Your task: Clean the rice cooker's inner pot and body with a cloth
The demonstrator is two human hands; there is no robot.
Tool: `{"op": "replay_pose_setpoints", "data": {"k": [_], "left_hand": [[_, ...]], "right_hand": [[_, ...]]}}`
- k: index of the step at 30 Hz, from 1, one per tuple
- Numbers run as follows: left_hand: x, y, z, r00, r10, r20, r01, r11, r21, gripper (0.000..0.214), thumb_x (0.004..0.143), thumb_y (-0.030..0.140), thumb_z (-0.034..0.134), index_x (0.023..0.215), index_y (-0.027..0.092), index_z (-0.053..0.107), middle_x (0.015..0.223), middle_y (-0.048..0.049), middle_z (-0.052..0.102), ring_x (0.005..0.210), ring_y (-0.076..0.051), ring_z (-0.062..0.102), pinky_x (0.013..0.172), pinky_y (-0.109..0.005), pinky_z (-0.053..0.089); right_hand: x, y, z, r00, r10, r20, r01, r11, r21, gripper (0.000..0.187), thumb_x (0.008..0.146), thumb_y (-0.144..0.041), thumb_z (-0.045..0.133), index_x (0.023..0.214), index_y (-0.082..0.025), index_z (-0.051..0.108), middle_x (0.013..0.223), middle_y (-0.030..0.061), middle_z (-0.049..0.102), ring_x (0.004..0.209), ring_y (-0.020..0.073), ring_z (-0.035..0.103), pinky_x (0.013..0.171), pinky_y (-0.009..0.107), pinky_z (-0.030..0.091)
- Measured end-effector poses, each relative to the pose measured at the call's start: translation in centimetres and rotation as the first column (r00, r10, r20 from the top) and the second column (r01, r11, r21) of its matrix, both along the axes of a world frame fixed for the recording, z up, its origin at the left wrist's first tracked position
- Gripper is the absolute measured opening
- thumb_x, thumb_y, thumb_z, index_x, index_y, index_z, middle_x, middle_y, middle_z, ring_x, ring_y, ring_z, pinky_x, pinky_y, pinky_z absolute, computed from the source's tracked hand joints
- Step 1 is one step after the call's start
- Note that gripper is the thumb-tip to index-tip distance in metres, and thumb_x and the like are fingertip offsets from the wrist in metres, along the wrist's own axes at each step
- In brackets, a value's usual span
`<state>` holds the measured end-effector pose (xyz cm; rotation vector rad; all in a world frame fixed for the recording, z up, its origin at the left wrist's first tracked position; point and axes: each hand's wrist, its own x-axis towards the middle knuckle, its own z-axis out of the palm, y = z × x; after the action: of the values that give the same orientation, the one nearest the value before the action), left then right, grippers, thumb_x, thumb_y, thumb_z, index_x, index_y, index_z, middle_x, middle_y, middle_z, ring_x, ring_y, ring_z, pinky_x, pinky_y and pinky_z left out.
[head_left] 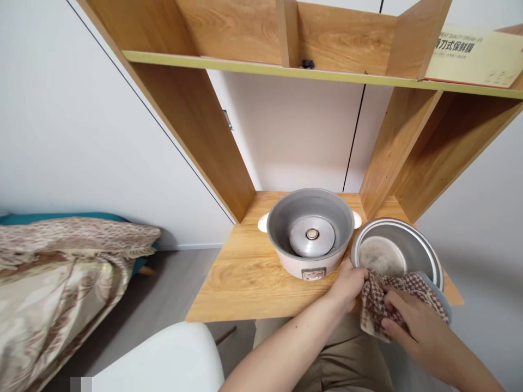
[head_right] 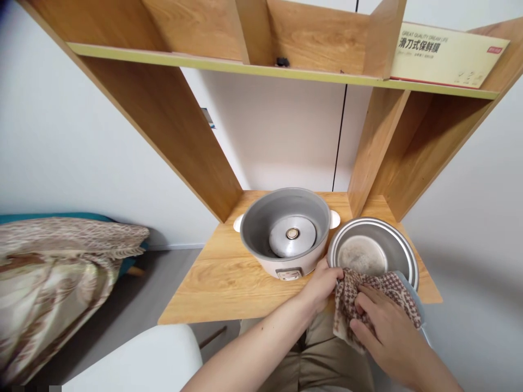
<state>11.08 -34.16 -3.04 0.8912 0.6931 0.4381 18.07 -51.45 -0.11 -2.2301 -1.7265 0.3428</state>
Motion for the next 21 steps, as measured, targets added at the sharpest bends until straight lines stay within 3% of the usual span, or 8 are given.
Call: {"op": "replay_pose_setpoints", "data": {"k": [2, 4, 8, 11, 13, 17, 19, 21], "left_hand": [[0.3, 0.1, -0.2, 1.0, 0.011, -0.02, -0.011, 1.0, -0.003, 0.034, 0.051, 0.004, 0.054, 0.078, 0.017, 0.07, 0.072, -0.0001, 0.07, 0.076, -0.019, 0.063, 0.07, -0.027, 0.049], [0.8, 0.1, -0.4, 0.999, 0.001, -0.041, -0.001, 1.0, -0.006, 0.029, 0.053, 0.003, 0.056, 0.075, 0.017, 0.069, 0.071, -0.0004, 0.07, 0.076, -0.019, 0.063, 0.069, -0.027, 0.048], [0.0, -0.2, -0.2, 0.998, -0.067, -0.02, 0.068, 0.997, 0.031, 0.033, 0.063, 0.007, 0.066, 0.094, 0.017, 0.075, 0.085, -0.0047, 0.076, 0.089, -0.024, 0.069, 0.08, -0.032, 0.054], [-3.9, -0.6, 0.8, 0.988, -0.145, -0.047, 0.152, 0.925, 0.349, 0.043, 0.081, 0.021, 0.072, 0.124, 0.021, 0.074, 0.109, -0.0097, 0.08, 0.1, -0.028, 0.071, 0.091, -0.039, 0.056], [-7.1, -0.4, 1.5, 0.992, -0.071, -0.106, 0.125, 0.698, 0.705, 0.041, 0.089, 0.028, 0.072, 0.13, 0.025, 0.073, 0.117, -0.0116, 0.079, 0.104, -0.028, 0.071, 0.098, -0.041, 0.053], [-10.1, 2.2, 2.3, 0.876, 0.479, -0.061, 0.078, -0.015, 0.997, 0.031, 0.089, 0.028, 0.077, 0.12, 0.023, 0.075, 0.125, -0.0158, 0.073, 0.116, -0.036, 0.064, 0.104, -0.052, 0.043], [-9.7, 3.9, 2.2, 0.839, 0.534, -0.104, 0.246, -0.203, 0.948, 0.033, 0.084, 0.028, 0.083, 0.115, 0.02, 0.074, 0.127, -0.0169, 0.071, 0.119, -0.037, 0.06, 0.106, -0.054, 0.039], [-9.0, 5.1, 1.9, 0.818, 0.556, -0.149, 0.356, -0.285, 0.89, 0.018, 0.085, 0.026, 0.083, 0.099, 0.02, 0.072, 0.113, -0.013, 0.072, 0.102, -0.031, 0.06, 0.095, -0.048, 0.04]], "right_hand": [[0.6, 0.2, -1.6, 0.995, -0.043, 0.087, 0.04, 0.999, 0.032, 0.015, 0.098, -0.03, 0.051, 0.105, -0.023, 0.062, 0.098, 0.0082, 0.077, 0.087, 0.026, 0.075, 0.072, 0.035, 0.057], [1.1, 0.3, -3.5, 0.965, -0.091, 0.245, 0.061, 0.99, 0.128, 0.041, 0.09, -0.022, 0.056, 0.13, -0.017, 0.058, 0.098, 0.0105, 0.08, 0.08, 0.0285, 0.077, 0.067, 0.036, 0.056], [1.8, 0.0, -5.5, 0.888, -0.064, 0.455, -0.099, 0.941, 0.325, 0.049, 0.091, -0.009, 0.046, 0.137, -0.018, 0.057, 0.089, 0.0076, 0.08, 0.072, 0.0249, 0.076, 0.064, 0.033, 0.054], [2.5, -0.7, -5.0, 0.861, -0.138, 0.489, -0.087, 0.908, 0.41, 0.039, 0.094, -0.015, 0.048, 0.131, -0.02, 0.062, 0.091, 0.0095, 0.08, 0.073, 0.0254, 0.076, 0.067, 0.034, 0.055], [3.0, -1.3, -4.5, 0.852, -0.181, 0.491, -0.064, 0.896, 0.44, 0.038, 0.095, -0.019, 0.051, 0.131, -0.02, 0.063, 0.095, 0.012, 0.081, 0.077, 0.0272, 0.077, 0.069, 0.035, 0.056], [3.7, -1.9, -3.8, 0.839, -0.175, 0.515, -0.1, 0.881, 0.462, 0.04, 0.094, -0.022, 0.054, 0.132, -0.019, 0.065, 0.097, 0.0113, 0.081, 0.079, 0.0275, 0.077, 0.072, 0.035, 0.057], [3.7, -1.9, -3.4, 0.84, -0.171, 0.514, -0.107, 0.878, 0.466, 0.041, 0.093, -0.021, 0.055, 0.133, -0.021, 0.066, 0.095, 0.0091, 0.081, 0.079, 0.0269, 0.077, 0.073, 0.035, 0.057], [3.5, -1.6, -2.8, 0.852, -0.171, 0.495, -0.099, 0.876, 0.473, 0.043, 0.093, -0.019, 0.055, 0.134, -0.023, 0.066, 0.094, 0.0069, 0.081, 0.08, 0.0266, 0.077, 0.077, 0.035, 0.057]]}}
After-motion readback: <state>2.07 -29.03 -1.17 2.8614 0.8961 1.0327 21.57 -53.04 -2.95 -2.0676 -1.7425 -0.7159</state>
